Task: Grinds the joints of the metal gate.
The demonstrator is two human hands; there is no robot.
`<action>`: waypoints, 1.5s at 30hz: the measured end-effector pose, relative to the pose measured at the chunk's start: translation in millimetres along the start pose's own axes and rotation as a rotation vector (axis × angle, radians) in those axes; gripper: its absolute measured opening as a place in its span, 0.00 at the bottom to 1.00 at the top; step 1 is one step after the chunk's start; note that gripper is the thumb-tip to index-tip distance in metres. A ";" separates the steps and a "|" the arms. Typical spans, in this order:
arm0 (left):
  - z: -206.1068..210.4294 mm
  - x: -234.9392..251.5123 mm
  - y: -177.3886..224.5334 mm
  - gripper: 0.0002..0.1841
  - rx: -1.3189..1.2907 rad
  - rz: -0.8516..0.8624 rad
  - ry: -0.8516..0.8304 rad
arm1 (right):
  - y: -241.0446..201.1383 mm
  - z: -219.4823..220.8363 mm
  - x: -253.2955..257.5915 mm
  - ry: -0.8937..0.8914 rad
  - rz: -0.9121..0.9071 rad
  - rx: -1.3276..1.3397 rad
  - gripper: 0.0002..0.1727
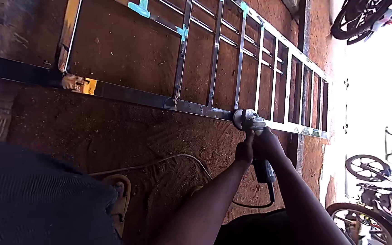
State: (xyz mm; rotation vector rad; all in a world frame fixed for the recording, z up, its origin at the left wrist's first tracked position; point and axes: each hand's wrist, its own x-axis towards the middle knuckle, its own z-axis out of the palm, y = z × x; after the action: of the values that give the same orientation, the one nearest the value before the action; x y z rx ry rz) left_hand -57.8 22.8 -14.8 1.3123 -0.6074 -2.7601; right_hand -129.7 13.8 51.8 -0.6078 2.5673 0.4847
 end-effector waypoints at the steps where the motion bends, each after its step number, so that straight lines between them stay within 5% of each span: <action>1: 2.2 0.3 -5.7 0.46 -0.010 0.105 0.056 | -4.3 0.6 -2.0 0.004 -0.020 -0.018 0.31; 4: 0.2 -1.0 -13.9 0.44 -0.022 0.227 0.087 | -9.1 4.1 -12.6 0.022 -0.039 -0.032 0.30; 8: -2.8 -5.7 -7.5 0.47 0.037 -0.069 -0.010 | 8.6 8.9 -11.0 -0.023 0.043 0.038 0.33; 13: 7.7 -1.6 -14.1 0.43 -0.011 0.186 0.145 | 4.8 9.6 0.0 -0.003 -0.093 0.012 0.29; 18: 3.2 -13.1 -0.7 0.46 0.102 -0.041 0.047 | 14.9 9.3 -6.5 -0.029 0.005 0.079 0.30; 23: 7.8 -19.9 -11.8 0.45 0.031 0.122 0.158 | 6.6 3.4 -8.5 -0.064 -0.114 0.006 0.29; 29: -4.6 -18.6 -1.0 0.48 0.094 -0.066 0.010 | 12.1 10.6 -12.8 -0.028 -0.019 0.084 0.32; 34: 1.4 -24.8 -8.2 0.49 0.112 0.024 0.059 | 14.5 10.1 -9.1 -0.043 -0.116 0.031 0.30; 40: -4.5 -28.0 -1.5 0.50 0.032 -0.168 -0.048 | 15.4 9.5 -15.2 -0.067 -0.013 0.045 0.32; 45: -10.7 -20.4 2.3 0.51 0.071 -0.098 -0.040 | 7.0 13.1 -6.9 -0.026 -0.037 0.056 0.31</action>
State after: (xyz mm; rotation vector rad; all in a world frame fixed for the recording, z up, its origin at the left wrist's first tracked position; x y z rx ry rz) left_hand -37.0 20.9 -4.9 1.3386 -0.6673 -2.8744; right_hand -123.1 27.6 45.9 -0.6245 2.5313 0.4035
